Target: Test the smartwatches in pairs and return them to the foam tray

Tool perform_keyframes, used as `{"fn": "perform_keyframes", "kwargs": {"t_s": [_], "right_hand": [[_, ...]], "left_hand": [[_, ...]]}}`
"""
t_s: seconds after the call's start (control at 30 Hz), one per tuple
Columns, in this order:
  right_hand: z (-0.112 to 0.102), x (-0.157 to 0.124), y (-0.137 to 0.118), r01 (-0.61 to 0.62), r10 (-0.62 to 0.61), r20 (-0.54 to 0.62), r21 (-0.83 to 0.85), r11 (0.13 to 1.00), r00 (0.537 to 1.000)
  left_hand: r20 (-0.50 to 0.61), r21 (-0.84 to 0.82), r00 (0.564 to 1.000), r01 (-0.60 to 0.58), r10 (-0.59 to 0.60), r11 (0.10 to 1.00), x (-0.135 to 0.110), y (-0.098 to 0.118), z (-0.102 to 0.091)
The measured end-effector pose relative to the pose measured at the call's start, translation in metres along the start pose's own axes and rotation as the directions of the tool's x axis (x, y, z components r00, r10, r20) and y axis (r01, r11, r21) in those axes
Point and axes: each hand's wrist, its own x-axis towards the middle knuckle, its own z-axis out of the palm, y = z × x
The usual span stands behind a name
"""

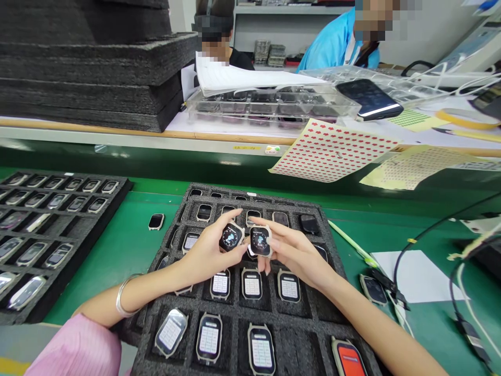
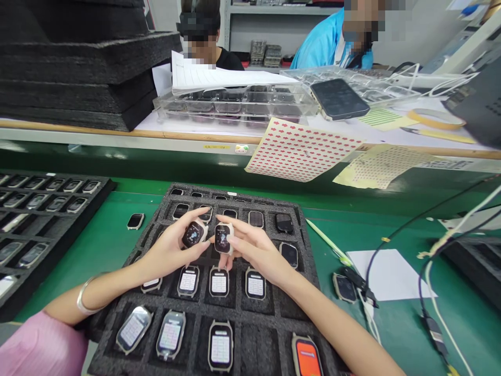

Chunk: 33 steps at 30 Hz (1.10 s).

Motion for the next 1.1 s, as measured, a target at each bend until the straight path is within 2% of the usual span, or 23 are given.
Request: {"fn": "perform_keyframes", "kwargs": {"t_s": [0.1, 0.17, 0.27, 0.43, 0.73, 1.1], "right_hand": [[-0.002, 0.002, -0.001, -0.027, 0.027, -0.015, 0.008, 1.000, 1.000], [-0.004, 0.002, 0.000, -0.027, 0.027, -0.042, -0.006, 1.000, 0.999], [-0.006, 0.001, 0.001, -0.013, 0.010, -0.100, -0.035, 0.999, 0.995], [-0.010, 0.002, 0.003, -0.015, 0.008, -0.121, -0.056, 0.998, 0.993], [-0.012, 0.000, 0.009, -0.002, -0.005, -0.110, -0.068, 0.998, 0.994], [-0.010, 0.002, 0.009, 0.004, -0.033, -0.150, -0.189, 0.982, 0.988]], "left_hand": [[0.086, -0.232, 0.988, 0.145, -0.128, 0.962, 0.002, -0.002, -0.002], [0.129, -0.344, 0.979, 0.192, -0.156, 0.919, 0.005, -0.002, -0.005], [0.154, -0.423, 0.972, 0.229, -0.179, 0.877, 0.009, 0.003, -0.009], [0.169, -0.451, 0.967, 0.246, -0.189, 0.858, 0.009, 0.008, -0.013], [0.198, -0.468, 0.964, 0.251, -0.176, 0.847, 0.010, 0.002, -0.013], [0.211, -0.433, 0.965, 0.236, -0.157, 0.870, 0.009, 0.000, -0.009]]}}
